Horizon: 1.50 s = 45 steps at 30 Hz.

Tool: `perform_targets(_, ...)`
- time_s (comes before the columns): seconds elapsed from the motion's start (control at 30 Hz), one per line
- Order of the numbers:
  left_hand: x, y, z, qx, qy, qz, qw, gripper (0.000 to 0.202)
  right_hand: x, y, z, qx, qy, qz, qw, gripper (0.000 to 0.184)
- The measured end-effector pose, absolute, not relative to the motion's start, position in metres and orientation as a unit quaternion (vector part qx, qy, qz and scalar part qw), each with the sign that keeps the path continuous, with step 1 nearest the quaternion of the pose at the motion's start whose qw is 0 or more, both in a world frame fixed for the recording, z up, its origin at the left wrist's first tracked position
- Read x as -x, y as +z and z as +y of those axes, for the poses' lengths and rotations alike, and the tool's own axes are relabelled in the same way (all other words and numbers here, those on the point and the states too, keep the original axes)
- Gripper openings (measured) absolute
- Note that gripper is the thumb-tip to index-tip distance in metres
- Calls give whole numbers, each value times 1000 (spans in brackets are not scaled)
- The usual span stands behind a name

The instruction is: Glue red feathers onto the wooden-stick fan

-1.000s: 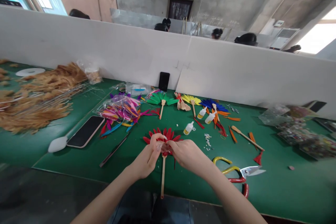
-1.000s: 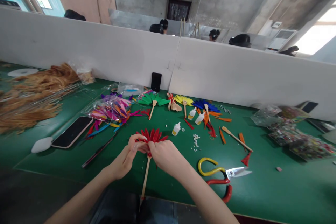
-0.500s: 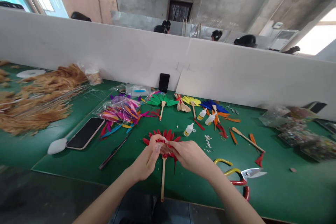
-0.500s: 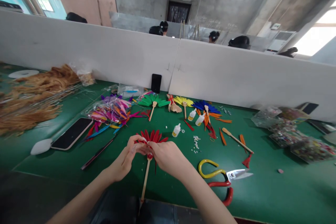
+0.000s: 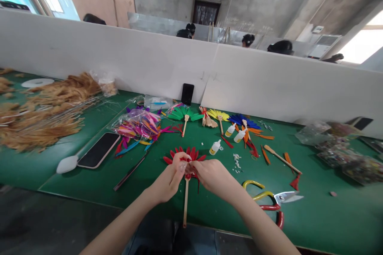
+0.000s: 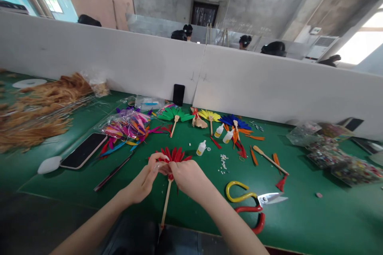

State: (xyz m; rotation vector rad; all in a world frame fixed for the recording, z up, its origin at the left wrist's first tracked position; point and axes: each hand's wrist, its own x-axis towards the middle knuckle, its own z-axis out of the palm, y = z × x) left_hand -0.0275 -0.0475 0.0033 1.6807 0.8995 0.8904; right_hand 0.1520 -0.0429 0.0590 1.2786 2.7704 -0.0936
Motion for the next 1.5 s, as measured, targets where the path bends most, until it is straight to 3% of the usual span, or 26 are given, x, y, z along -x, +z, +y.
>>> perform_targets(0.27, 24, 2, -47, -675, 383, 372, 510, 38, -147, 56, -45, -407, 1, 909, 86, 17)
perform_targets(0.77, 23, 5, -46, -631, 389, 348, 573, 35, -155, 57, -46, -425, 8, 904, 53, 11)
perform_targets(1.13, 32, -2, -51, -615, 396, 376, 569, 30, -172, 36, -49, -463, -121, 871, -115, 26)
perform_targets(1.5, 25, -5, -54, -632, 379, 365, 570, 29, -164, 34, -50, -434, -156, 883, -87, 26)
